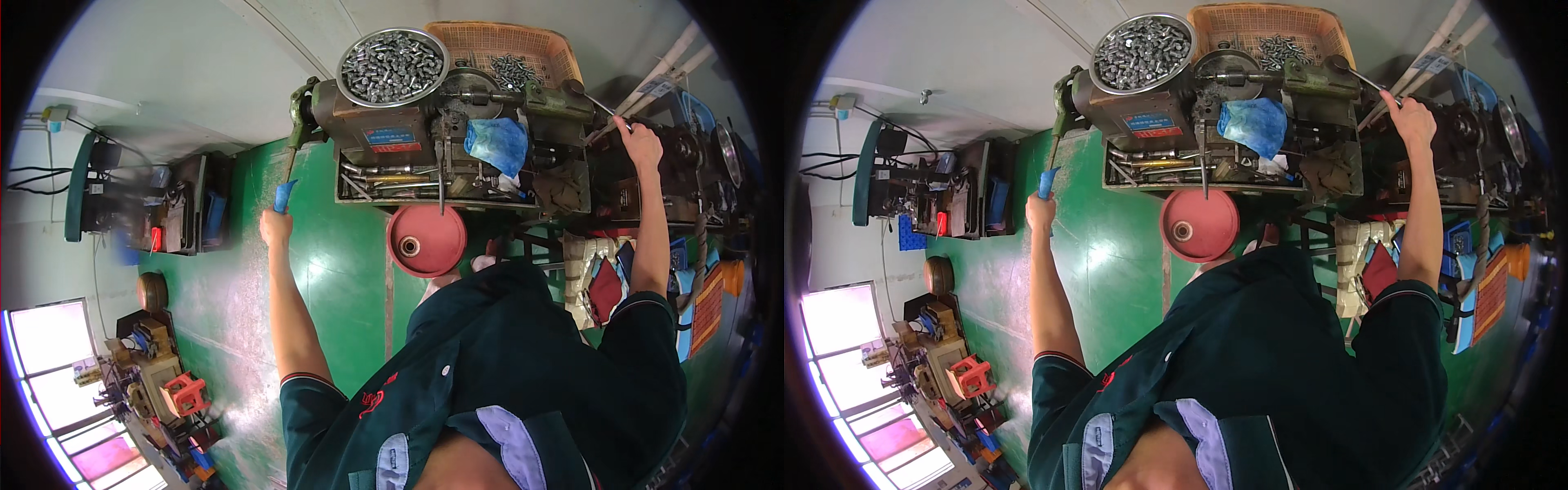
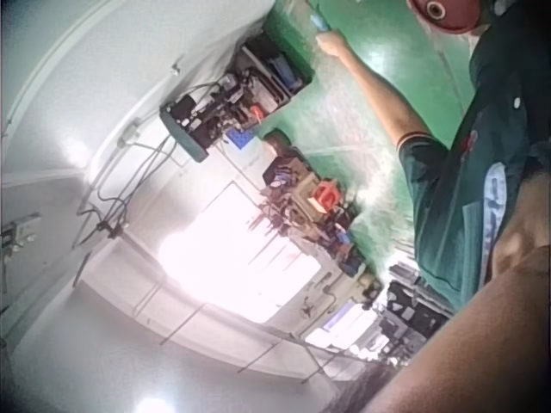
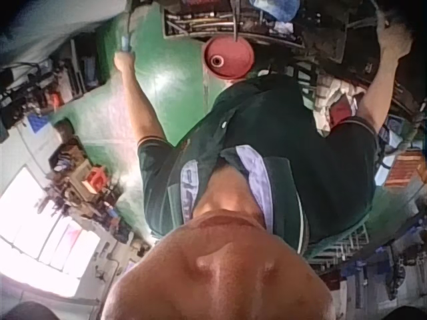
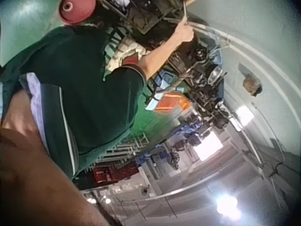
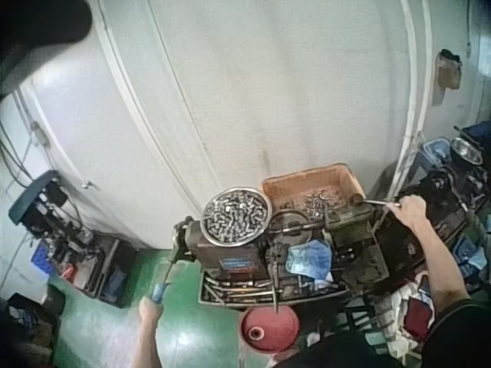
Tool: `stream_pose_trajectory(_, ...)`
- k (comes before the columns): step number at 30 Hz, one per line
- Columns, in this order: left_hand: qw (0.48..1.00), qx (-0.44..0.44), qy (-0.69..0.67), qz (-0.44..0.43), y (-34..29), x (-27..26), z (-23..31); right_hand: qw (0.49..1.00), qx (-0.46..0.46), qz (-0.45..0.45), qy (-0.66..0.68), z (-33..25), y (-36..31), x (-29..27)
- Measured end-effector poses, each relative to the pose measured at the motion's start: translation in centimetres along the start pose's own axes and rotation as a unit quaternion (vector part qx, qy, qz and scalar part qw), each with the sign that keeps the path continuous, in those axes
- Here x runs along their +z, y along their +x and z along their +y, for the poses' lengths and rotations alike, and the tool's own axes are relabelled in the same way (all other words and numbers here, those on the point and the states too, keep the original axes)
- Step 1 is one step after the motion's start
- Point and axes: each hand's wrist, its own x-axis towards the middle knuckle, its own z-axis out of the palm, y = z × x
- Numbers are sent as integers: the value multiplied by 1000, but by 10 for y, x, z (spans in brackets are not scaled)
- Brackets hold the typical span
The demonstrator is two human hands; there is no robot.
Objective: The person repeatedly loads metal bolts from a dish into a lathe machine, operates the levers by hand to process each piece, and then steps away to walk across the workshop.
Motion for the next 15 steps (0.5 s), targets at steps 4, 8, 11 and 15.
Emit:
stream_pose_trajectory(4,1000,-5,0,3,-1,-1,1,1000,10,-1,0,-3,-1,-1)
stream_pose_trajectory(8,1000,-12,1,6,-4,-5,9,999,29,-30,-5,-3,0,0)
stream_pose_trajectory(11,1000,-15,-1,13,-4,-4,8,999,36,-26,-5,-4,-1,0)
stream_pose_trajectory(15,1000,-8,-5,13,0,-1,7,998,46,-44,-9,-4,-2,-6)
